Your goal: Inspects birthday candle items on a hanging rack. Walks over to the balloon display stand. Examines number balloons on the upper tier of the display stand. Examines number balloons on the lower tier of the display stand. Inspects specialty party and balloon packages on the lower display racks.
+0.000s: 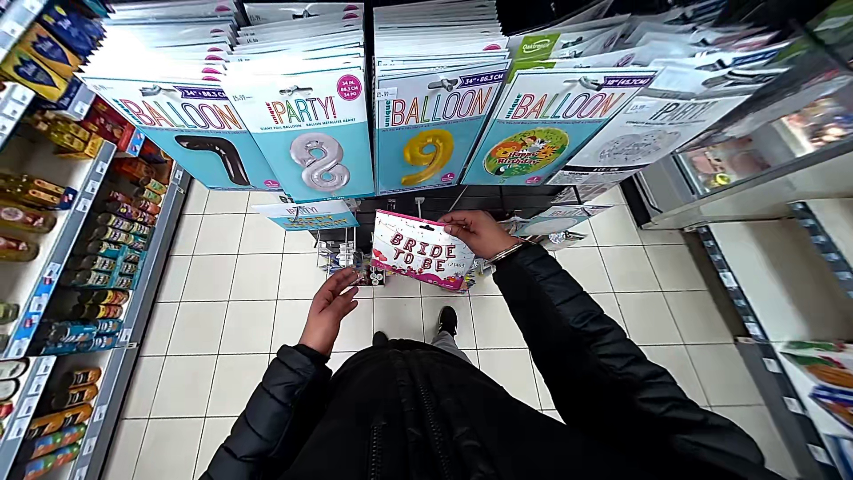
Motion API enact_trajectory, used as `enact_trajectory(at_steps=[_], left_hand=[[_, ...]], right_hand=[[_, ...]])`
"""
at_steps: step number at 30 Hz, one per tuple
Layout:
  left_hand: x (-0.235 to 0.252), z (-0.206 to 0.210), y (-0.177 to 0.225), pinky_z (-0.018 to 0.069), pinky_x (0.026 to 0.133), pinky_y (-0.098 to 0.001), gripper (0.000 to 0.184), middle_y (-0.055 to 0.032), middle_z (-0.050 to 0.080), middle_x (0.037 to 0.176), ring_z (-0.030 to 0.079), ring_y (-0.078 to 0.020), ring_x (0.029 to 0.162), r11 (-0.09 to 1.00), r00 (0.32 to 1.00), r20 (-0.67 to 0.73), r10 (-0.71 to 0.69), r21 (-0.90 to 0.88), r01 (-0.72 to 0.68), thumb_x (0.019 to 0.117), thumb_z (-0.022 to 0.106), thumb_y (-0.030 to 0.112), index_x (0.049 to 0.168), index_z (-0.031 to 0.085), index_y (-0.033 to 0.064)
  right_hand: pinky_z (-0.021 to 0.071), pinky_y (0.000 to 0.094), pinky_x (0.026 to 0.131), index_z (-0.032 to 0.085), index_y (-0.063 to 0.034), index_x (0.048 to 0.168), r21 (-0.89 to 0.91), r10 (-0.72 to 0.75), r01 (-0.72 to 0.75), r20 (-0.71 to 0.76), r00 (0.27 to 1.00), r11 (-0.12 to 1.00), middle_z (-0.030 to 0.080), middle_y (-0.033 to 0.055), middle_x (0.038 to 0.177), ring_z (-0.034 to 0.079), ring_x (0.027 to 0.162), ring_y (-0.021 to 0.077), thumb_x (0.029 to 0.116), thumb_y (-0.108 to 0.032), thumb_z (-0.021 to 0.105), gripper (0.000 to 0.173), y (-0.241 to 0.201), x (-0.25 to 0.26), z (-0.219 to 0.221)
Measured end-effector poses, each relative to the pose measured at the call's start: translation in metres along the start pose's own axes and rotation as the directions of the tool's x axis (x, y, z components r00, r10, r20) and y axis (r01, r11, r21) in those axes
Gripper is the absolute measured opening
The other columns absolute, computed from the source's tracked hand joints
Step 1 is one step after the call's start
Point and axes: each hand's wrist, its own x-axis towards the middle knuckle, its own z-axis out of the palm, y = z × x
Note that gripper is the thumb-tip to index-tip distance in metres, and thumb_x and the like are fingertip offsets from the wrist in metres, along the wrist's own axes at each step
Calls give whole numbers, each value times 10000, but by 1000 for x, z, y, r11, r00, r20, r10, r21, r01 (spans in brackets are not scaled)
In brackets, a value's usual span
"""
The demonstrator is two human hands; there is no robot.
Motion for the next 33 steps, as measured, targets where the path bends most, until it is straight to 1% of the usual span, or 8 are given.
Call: enact_trajectory(at_steps=[6,14,19,22,27,28,30,33], left_hand=[[-3,-8,1,547,994,-485,471,-115,576,1448,618,-293,1252,1000,999,-39,-12,-19,11,1021,435,74,1488,476,113],[-1,-15,1,553,985,-492,477,-125,588,1433,629,-302,1239,999,997,-74,-11,-33,9,1015,433,55,1488,474,108],[-4,-18,10,568,945,-471,497,-93,579,1448,633,-276,1221,1000,993,-119,-4,-5,3,995,460,85,1491,466,123],[1,-30,17,562,928,-465,476,-94,575,1455,631,-270,1219,999,982,-181,47,23,-43,1009,432,101,1483,473,127],[62,-83,8,591,906,-454,365,-172,634,1331,686,-262,1107,962,877,-398,271,151,-229,1002,507,-20,1366,533,-22],[76,-94,8,582,921,-446,366,-177,630,1331,677,-252,1118,940,844,-421,331,222,-258,993,531,-9,1358,541,-31],[99,-115,14,521,1033,-443,414,-198,567,1417,608,-265,1248,896,808,-424,409,353,-269,1000,546,38,1406,507,-33],[124,-137,30,447,1128,-466,539,-200,434,1557,487,-306,1399,853,811,-394,433,469,-228,1013,553,87,1528,401,32]], right_hand=[[573,452,900,729,-78,1173,-2,12,-12,2,1000,1000,754,93,999,721,912,185,1038,-140,587,206,8,17,7],[576,417,896,720,-67,1183,-2,0,0,24,1000,1000,755,89,1002,721,903,165,1044,-141,581,210,14,38,14],[551,537,913,723,-67,1192,-123,2,-3,-7,1000,992,744,138,1011,716,931,268,1049,-164,571,230,17,50,12],[539,575,928,728,-84,1198,-170,17,-29,-67,998,985,742,149,1054,715,968,302,1050,-172,583,225,15,58,13],[513,598,977,751,-94,1180,-266,-15,-31,-169,985,963,749,153,1110,713,1052,325,1038,-164,597,220,13,65,15],[503,610,998,752,-104,1185,-298,-35,-20,-177,984,954,746,145,1133,705,1085,329,1032,-164,605,220,13,64,15],[433,656,1047,740,-136,1223,-389,-89,6,-195,977,921,731,139,1191,665,1164,357,1006,-172,627,247,13,60,15],[325,690,1102,692,-124,1310,-473,-150,14,-251,956,881,685,181,1268,590,1243,417,967,-192,673,350,5,45,16]])
